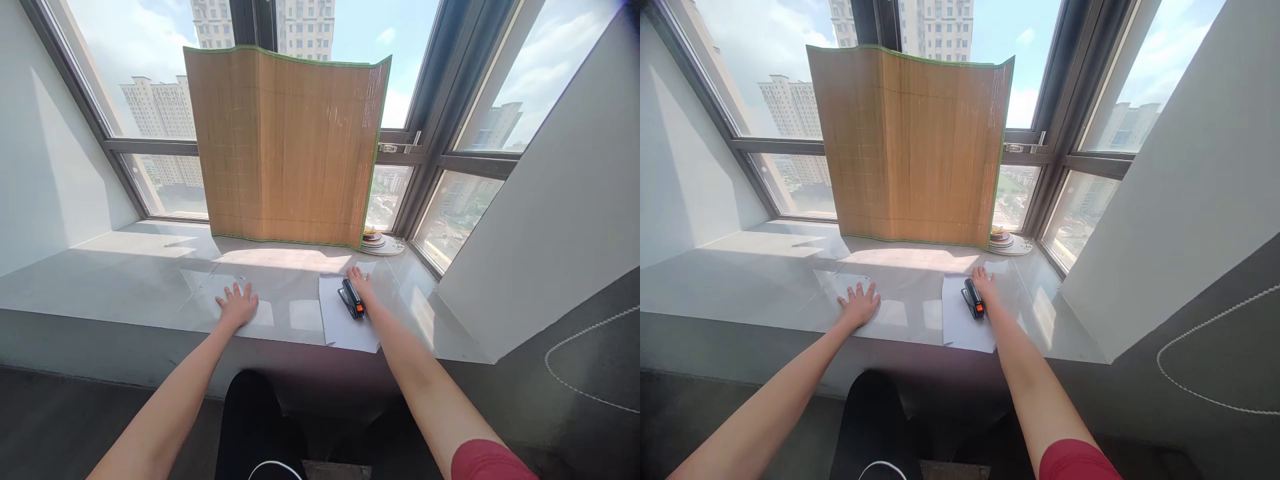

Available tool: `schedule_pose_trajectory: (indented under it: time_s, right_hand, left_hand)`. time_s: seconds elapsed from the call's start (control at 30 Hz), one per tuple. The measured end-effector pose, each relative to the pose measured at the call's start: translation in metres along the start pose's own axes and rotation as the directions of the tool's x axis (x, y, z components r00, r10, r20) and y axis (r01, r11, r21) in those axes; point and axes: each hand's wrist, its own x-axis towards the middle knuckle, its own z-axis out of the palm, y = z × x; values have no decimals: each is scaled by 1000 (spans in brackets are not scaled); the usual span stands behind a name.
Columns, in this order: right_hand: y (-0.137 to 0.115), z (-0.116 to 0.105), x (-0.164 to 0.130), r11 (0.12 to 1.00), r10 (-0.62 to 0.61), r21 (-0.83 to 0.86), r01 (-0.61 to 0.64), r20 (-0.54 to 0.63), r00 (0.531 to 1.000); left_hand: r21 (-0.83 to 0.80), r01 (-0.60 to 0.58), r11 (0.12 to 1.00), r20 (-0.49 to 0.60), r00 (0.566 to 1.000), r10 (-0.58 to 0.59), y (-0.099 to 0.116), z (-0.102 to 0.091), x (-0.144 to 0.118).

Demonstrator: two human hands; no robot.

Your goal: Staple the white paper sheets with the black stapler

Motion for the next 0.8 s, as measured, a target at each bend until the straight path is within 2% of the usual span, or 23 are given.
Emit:
schedule_pose_trajectory:
  time_s: [0.27,0.37,0.43,0.5,0.6,0.8]
  right_hand:
    - [-151,34,39,978,-173,103,179,-68,983]
    - [-193,44,49,958,-225,165,236,-82,971]
    - [-211,48,54,941,-252,210,265,-90,964]
    - [-219,49,56,929,-268,236,285,-103,958]
    - [-217,50,54,931,-255,238,277,-120,959]
    - [-179,47,38,971,-167,155,180,-93,981]
  left_hand:
    - [-131,31,991,48,999,-25,-5,-6,0]
    - [-204,47,978,37,999,-41,-11,-2,5]
    - [-222,56,974,24,998,-52,-13,1,9]
    - [-210,62,976,12,998,-61,-14,3,12]
    - [-185,52,981,-12,998,-55,-12,4,12]
    - [-196,41,980,-40,998,-50,-9,0,5]
